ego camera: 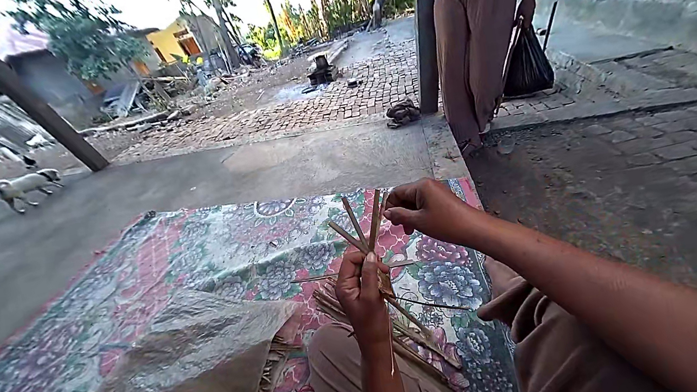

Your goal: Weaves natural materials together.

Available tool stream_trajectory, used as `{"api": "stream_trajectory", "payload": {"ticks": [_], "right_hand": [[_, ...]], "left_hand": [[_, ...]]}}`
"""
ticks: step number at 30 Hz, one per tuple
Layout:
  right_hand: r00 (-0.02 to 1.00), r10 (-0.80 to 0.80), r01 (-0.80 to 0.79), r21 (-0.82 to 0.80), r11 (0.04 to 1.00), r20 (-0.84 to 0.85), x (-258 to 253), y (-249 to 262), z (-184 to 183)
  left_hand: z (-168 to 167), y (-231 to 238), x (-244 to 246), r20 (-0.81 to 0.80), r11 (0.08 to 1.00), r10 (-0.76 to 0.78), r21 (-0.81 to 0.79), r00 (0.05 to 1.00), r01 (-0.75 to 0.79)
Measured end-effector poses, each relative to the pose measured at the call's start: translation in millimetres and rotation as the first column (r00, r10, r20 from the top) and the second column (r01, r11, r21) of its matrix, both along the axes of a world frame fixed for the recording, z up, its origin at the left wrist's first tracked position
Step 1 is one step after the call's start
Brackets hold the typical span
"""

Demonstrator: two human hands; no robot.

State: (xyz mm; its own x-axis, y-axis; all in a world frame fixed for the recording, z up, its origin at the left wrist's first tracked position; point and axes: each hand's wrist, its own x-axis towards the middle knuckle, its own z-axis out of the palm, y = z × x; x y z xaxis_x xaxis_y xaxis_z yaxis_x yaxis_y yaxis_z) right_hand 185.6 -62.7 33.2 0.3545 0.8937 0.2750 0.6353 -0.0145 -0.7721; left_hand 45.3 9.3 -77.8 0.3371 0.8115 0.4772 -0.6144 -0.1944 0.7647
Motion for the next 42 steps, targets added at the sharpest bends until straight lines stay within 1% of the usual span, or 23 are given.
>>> {"api": "stream_trajectory", "payload": {"ticks": [4, 6, 9, 12, 15, 18, 20, 21, 24, 26, 27, 29, 31, 33, 35, 37, 39, 41, 42], "right_hand": [[1.0, -0.02, 0.019, 0.016, 1.0, 0.014, 0, 0, 0], [0.998, -0.012, 0.012, 0.006, 1.0, 0.054, 0, 1, -1], [0.976, -0.049, 0.053, -0.016, 0.998, 0.212, -2, 1, -2], [0.935, -0.093, 0.096, 0.007, 0.995, 0.343, 0, 0, -9], [0.864, -0.109, 0.136, -0.019, 0.991, 0.492, 5, 3, -21], [0.752, -0.098, 0.149, -0.023, 0.989, 0.651, 1, 9, -28], [0.695, -0.12, 0.15, 0.021, 0.988, 0.709, 4, 10, -29], [0.692, -0.147, 0.158, 0.05, 0.986, 0.706, 10, 10, -26], [0.746, -0.254, 0.244, 0.102, 0.964, 0.616, 34, 1, -7], [0.788, -0.319, 0.292, 0.138, 0.947, 0.526, 47, -7, 5], [0.817, -0.322, 0.293, 0.137, 0.946, 0.478, 50, -11, 9], [0.893, -0.239, 0.221, 0.091, 0.971, 0.381, 45, -16, 11], [0.953, -0.064, 0.07, -0.009, 0.998, 0.297, 31, -18, 11], [0.963, 0.114, -0.088, -0.117, 0.989, 0.243, 15, -13, 6], [0.958, 0.215, -0.181, -0.18, 0.967, 0.188, 1, -3, -2], [0.958, 0.275, -0.258, -0.182, 0.949, 0.075, -9, 9, -11], [0.951, 0.303, -0.308, -0.115, 0.944, -0.056, -19, 20, -21], [0.939, 0.296, -0.309, -0.05, 0.95, -0.174, -30, 26, -30], [0.939, 0.278, -0.291, -0.034, 0.956, -0.202, -32, 28, -32]], "left_hand": [[-1, -3, 4, 0.011, 0.998, 0.049, 0.025, 0.999, -0.05], [-1, -5, 3, 0.013, 0.998, 0.05, 0.024, 0.999, -0.05], [-1, -7, 4, -0.004, 0.999, 0.032, 0.025, 0.999, -0.032], [-6, -11, 8, -0.014, 1.0, 0.016, 0.025, 1.0, -0.016], [-15, -11, 16, -0.009, 1.0, -0.026, -0.013, 1.0, 0.026], [-15, -10, 19, 0.065, 0.978, -0.127, -0.159, 0.99, 0.136], [-14, -8, 14, 0.112, 0.955, -0.173, -0.223, 0.979, 0.194], [-12, -6, 10, 0.132, 0.946, -0.192, -0.237, 0.972, 0.219], [-6, -1, -7, 0.167, 0.949, -0.203, -0.208, 0.965, 0.236], [-1, 2, -10, 0.143, 0.976, -0.137, -0.149, 0.98, 0.158], [1, 3, -10, 0.122, 0.986, -0.097, -0.124, 0.988, 0.112], [3, 4, -11, 0.083, 0.995, -0.028, -0.094, 0.996, 0.036], [1, 8, -9, 0.056, 0.997, 0.007, -0.073, 0.998, -0.003], [-4, 12, -9, 0.039, 0.999, 0.022, -0.038, 0.999, -0.021], [-9, 16, -12, 0.005, 0.999, 0.044, 0.003, 0.999, -0.044], [-14, 20, -15, -0.007, 0.999, 0.051, 0.017, 0.999, -0.051], [-20, 24, -16, 0.014, 0.999, 0.043, 0.031, 0.999, -0.043], [-27, 25, -18, 0.036, 0.998, 0.022, 0.054, 0.999, -0.024], [-29, 27, -14, 0.044, 0.998, 0.008, 0.07, 0.999, -0.011]]}}
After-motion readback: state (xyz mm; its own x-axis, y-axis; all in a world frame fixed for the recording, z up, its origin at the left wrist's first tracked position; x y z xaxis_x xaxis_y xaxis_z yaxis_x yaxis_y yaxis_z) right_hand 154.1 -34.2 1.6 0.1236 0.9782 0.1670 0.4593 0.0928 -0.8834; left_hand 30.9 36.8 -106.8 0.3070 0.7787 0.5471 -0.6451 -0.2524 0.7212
